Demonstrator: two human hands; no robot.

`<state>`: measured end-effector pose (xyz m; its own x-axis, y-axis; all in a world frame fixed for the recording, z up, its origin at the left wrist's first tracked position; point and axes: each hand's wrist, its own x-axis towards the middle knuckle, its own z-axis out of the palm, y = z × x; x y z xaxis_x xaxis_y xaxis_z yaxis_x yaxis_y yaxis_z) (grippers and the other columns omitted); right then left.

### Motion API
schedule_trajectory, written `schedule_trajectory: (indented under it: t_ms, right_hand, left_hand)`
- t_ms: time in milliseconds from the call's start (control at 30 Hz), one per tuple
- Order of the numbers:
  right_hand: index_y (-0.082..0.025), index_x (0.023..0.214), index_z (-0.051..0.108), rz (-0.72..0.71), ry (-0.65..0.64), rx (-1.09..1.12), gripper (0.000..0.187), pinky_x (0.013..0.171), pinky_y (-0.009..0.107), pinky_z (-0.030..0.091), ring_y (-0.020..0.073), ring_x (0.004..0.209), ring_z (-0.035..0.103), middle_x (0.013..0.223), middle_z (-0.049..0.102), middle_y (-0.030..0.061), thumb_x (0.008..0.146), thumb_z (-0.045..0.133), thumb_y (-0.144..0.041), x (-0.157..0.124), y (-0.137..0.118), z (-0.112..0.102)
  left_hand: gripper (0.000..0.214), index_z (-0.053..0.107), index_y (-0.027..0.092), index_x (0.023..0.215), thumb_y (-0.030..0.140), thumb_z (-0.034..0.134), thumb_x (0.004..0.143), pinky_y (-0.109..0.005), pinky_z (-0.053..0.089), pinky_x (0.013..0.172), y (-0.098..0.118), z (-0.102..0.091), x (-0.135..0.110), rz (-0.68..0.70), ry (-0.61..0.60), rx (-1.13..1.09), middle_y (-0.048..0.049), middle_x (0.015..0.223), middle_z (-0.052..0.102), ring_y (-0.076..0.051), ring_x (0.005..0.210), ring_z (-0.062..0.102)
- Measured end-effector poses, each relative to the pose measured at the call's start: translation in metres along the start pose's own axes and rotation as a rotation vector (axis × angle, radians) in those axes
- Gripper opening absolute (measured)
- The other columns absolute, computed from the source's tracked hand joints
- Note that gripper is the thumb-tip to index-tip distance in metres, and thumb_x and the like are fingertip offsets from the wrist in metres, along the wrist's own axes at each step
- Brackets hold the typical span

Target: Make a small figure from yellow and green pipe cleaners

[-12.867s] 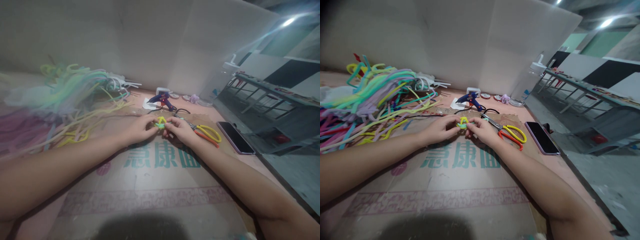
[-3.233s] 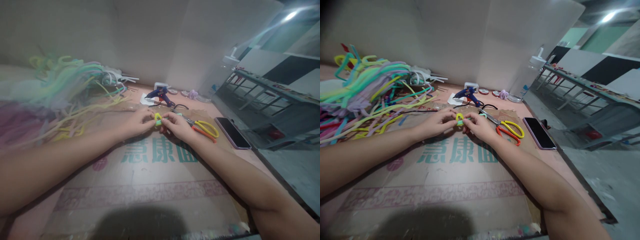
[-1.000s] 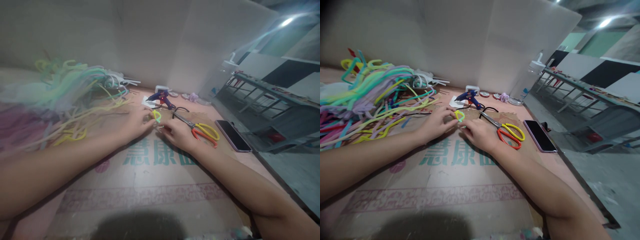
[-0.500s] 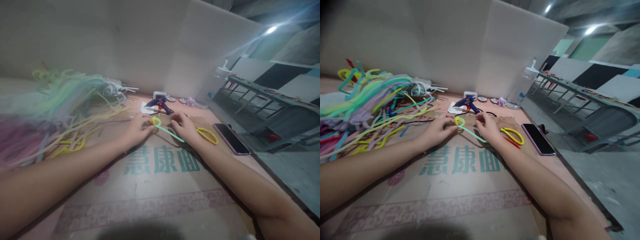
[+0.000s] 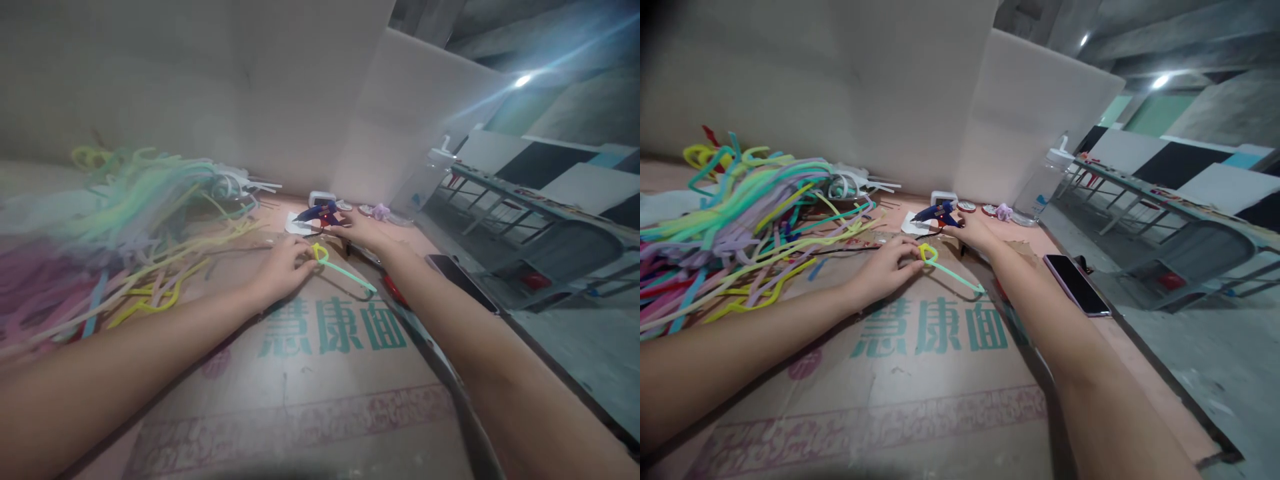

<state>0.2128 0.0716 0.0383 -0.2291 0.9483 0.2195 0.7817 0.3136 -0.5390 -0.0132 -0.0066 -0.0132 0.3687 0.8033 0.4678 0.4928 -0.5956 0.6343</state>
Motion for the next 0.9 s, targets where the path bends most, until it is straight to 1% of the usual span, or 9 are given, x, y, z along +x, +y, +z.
schedule_trajectory:
  t_ms: [100,267,400,500,633,767,800,867,900]
  right_hand:
    - [-0.013,0.115,0.066,0.068,0.014,0.041,0.04,0.091,0.042,0.051,0.0263,0.098,0.068,0.112,0.073,0.0157,0.08,0.071,-0.031,0.014,0.001,0.011]
    - [-0.012,0.116,0.064,0.068,0.023,0.063,0.041,0.088,0.038,0.052,0.0232,0.094,0.068,0.106,0.074,0.0128,0.077,0.07,-0.022,0.021,0.002,0.028]
    - [-0.012,0.115,0.065,0.083,0.059,0.059,0.038,0.086,0.035,0.053,0.0216,0.092,0.069,0.103,0.075,0.0097,0.077,0.067,-0.019,0.02,0.003,0.031]
    - [-0.012,0.111,0.066,0.119,0.126,0.035,0.034,0.088,0.036,0.052,0.0235,0.095,0.069,0.105,0.075,0.0114,0.079,0.065,-0.022,0.017,0.003,0.026]
    - [-0.011,0.095,0.07,0.166,0.178,0.022,0.023,0.083,0.034,0.053,0.0254,0.089,0.071,0.096,0.076,0.0133,0.083,0.063,-0.03,0.006,-0.002,0.012]
    - [-0.012,0.093,0.071,0.19,0.164,0.167,0.021,0.078,0.029,0.053,0.0215,0.08,0.074,0.091,0.077,0.0118,0.083,0.061,-0.027,-0.019,-0.017,-0.007]
    - [-0.013,0.097,0.071,0.185,0.152,0.22,0.023,0.079,0.029,0.053,0.0213,0.083,0.074,0.093,0.077,0.0111,0.083,0.06,-0.027,-0.028,-0.021,-0.012]
    - [-0.017,0.107,0.071,0.142,0.153,0.323,0.029,0.082,0.03,0.053,0.0205,0.088,0.074,0.111,0.076,0.0093,0.083,0.059,-0.028,-0.049,-0.03,-0.019]
    - [-0.018,0.105,0.072,0.117,0.165,0.345,0.028,0.085,0.031,0.053,0.0199,0.089,0.074,0.114,0.075,0.0085,0.083,0.06,-0.029,-0.06,-0.032,-0.021]
  left_hand:
    - [0.01,0.067,0.021,0.086,0.028,0.061,0.087,-0.046,0.047,0.103,0.0,0.0,-0.001,0.001,-0.005,-0.015,-0.0078,0.11,0.062,-0.026,0.111,0.059]
    - [0.012,0.067,0.019,0.089,0.029,0.06,0.087,-0.046,0.046,0.103,0.0,0.001,-0.001,-0.006,-0.022,-0.041,-0.0087,0.112,0.061,-0.026,0.111,0.059]
    - [0.012,0.067,0.019,0.088,0.028,0.06,0.088,-0.047,0.045,0.103,-0.001,0.002,0.0,-0.02,-0.036,-0.043,-0.0089,0.113,0.061,-0.027,0.112,0.058]
    - [0.01,0.067,0.019,0.088,0.027,0.06,0.087,-0.046,0.045,0.103,-0.002,0.003,0.0,-0.017,-0.034,-0.042,-0.009,0.112,0.062,-0.027,0.112,0.058]
    - [0.01,0.067,0.019,0.087,0.027,0.061,0.087,-0.044,0.046,0.101,-0.002,0.004,0.0,-0.032,-0.037,-0.049,-0.0084,0.111,0.062,-0.026,0.109,0.059]
    - [0.009,0.066,0.02,0.087,0.026,0.059,0.088,-0.043,0.046,0.101,-0.002,0.003,0.0,-0.021,0.002,-0.047,-0.0077,0.11,0.062,-0.026,0.111,0.059]
    - [0.01,0.066,0.02,0.088,0.026,0.059,0.089,-0.043,0.046,0.102,-0.002,0.002,0.0,-0.02,0.017,-0.044,-0.0078,0.11,0.062,-0.026,0.112,0.059]
    - [0.01,0.066,0.019,0.09,0.026,0.058,0.09,-0.043,0.044,0.103,0.0,0.0,0.0,-0.02,0.043,-0.049,-0.0081,0.111,0.061,-0.026,0.113,0.058]
    - [0.01,0.065,0.019,0.09,0.025,0.057,0.091,-0.043,0.044,0.104,0.0,0.0,0.0,-0.02,0.054,-0.055,-0.0082,0.112,0.061,-0.026,0.114,0.057]
